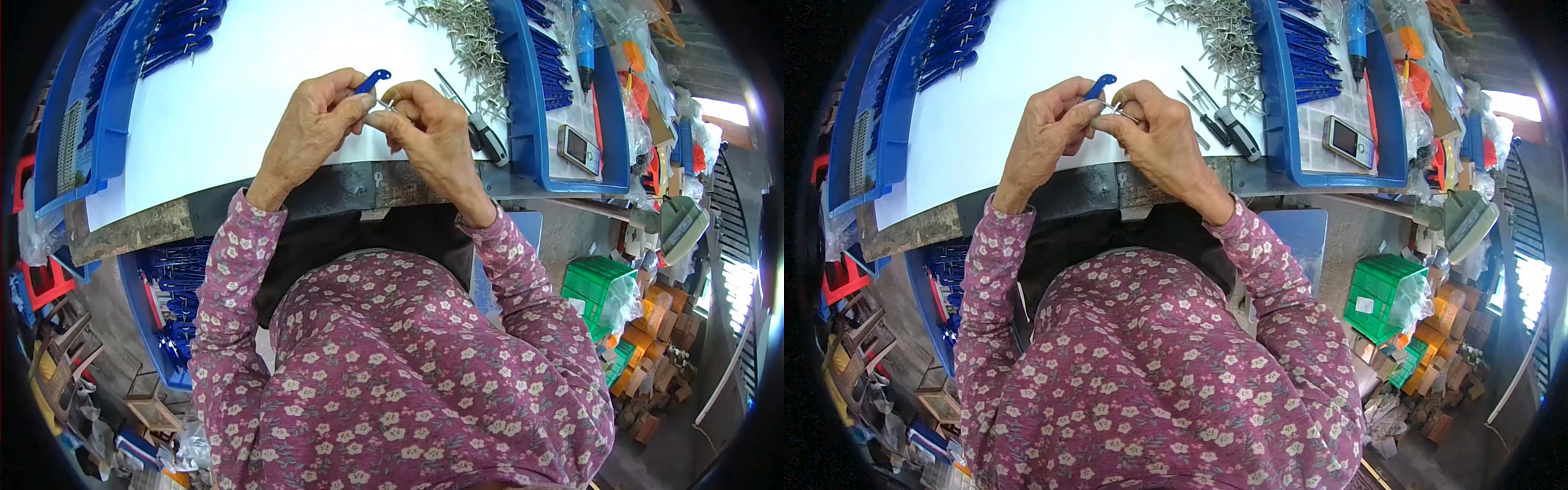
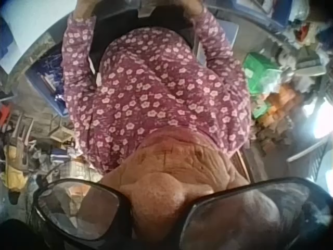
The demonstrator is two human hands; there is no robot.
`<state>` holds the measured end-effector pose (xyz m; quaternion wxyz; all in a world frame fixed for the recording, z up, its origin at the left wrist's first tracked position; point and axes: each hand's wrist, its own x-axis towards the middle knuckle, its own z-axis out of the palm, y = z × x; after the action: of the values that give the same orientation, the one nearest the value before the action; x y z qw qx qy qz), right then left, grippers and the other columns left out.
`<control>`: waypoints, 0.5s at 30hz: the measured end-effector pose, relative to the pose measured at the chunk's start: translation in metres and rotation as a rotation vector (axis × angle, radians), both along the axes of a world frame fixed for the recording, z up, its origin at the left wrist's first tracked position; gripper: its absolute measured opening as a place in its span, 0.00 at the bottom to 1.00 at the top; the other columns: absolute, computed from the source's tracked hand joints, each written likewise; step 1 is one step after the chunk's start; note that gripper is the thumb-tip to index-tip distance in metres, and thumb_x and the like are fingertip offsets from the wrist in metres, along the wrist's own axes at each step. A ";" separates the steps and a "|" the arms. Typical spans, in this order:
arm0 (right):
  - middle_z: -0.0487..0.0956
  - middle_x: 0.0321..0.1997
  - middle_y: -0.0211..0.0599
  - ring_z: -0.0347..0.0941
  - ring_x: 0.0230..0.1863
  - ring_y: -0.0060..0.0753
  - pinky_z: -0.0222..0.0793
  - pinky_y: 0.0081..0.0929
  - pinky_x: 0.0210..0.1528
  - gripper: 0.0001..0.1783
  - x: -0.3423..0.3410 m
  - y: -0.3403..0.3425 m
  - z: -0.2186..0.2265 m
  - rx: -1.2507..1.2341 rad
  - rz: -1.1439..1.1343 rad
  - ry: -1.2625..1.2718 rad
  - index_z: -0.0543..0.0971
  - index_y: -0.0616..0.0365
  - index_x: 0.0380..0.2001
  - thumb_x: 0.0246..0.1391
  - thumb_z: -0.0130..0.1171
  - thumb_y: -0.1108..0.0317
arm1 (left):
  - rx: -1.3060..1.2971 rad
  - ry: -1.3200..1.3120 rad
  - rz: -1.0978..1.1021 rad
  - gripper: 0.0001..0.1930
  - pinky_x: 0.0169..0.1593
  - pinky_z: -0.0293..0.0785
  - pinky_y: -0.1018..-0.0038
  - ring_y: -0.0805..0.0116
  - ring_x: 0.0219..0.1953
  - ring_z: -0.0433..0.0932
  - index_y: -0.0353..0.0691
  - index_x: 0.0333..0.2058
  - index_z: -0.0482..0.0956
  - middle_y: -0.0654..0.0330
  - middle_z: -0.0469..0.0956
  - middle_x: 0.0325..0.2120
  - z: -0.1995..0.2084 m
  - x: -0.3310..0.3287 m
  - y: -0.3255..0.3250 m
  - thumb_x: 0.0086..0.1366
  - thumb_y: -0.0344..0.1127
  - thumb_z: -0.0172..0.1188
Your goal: Assembling blue plastic components by inserting metal pins and seating them with a tool.
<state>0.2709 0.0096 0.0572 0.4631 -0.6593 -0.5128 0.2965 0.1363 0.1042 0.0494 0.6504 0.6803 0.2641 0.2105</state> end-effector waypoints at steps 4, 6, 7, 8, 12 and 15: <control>0.71 0.16 0.28 0.65 0.15 0.14 0.57 0.11 0.17 0.11 -0.004 -0.002 0.012 -0.112 0.080 0.521 0.73 0.66 0.32 0.53 0.54 0.67 | -0.024 -0.085 0.024 0.09 0.14 0.55 0.89 0.86 0.12 0.61 0.36 0.31 0.73 0.70 0.68 0.14 0.000 -0.001 -0.003 0.62 0.37 0.50; 0.71 0.16 0.29 0.65 0.16 0.14 0.58 0.10 0.17 0.11 -0.007 -0.003 0.011 -0.075 0.063 0.537 0.73 0.67 0.32 0.54 0.53 0.67 | -0.025 -0.101 0.034 0.09 0.14 0.55 0.89 0.87 0.13 0.61 0.36 0.31 0.73 0.70 0.67 0.14 0.001 -0.002 -0.007 0.62 0.36 0.50; 0.72 0.17 0.30 0.65 0.16 0.14 0.59 0.10 0.18 0.11 -0.010 -0.003 0.010 -0.040 0.043 0.553 0.73 0.67 0.33 0.55 0.52 0.67 | -0.093 -0.130 0.046 0.09 0.14 0.53 0.89 0.87 0.12 0.60 0.36 0.31 0.72 0.70 0.67 0.14 0.002 -0.001 -0.008 0.62 0.36 0.50; 0.72 0.17 0.30 0.65 0.16 0.14 0.59 0.10 0.18 0.11 -0.013 -0.002 0.009 -0.036 0.046 0.550 0.73 0.67 0.33 0.55 0.52 0.67 | -0.161 -0.160 0.057 0.08 0.14 0.52 0.90 0.87 0.12 0.59 0.36 0.31 0.72 0.70 0.67 0.14 0.002 -0.001 -0.010 0.63 0.35 0.50; 0.72 0.18 0.31 0.66 0.17 0.15 0.61 0.11 0.18 0.10 -0.026 -0.004 0.007 0.069 -0.090 0.411 0.72 0.69 0.33 0.54 0.53 0.70 | -0.301 -0.315 0.030 0.08 0.14 0.51 0.90 0.88 0.12 0.56 0.34 0.32 0.71 0.70 0.67 0.15 0.001 -0.004 -0.013 0.63 0.34 0.49; 0.73 0.19 0.31 0.67 0.17 0.16 0.62 0.11 0.18 0.09 -0.029 -0.008 0.013 0.120 -0.119 0.318 0.72 0.69 0.33 0.53 0.54 0.72 | -0.440 -0.404 0.024 0.08 0.14 0.51 0.90 0.88 0.12 0.54 0.33 0.34 0.70 0.68 0.67 0.16 0.001 -0.006 -0.016 0.63 0.34 0.49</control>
<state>0.2419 0.0019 0.0706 0.5935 -0.6046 -0.4098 0.3380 0.1303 0.0886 0.0507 0.8191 0.4643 0.1764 0.2871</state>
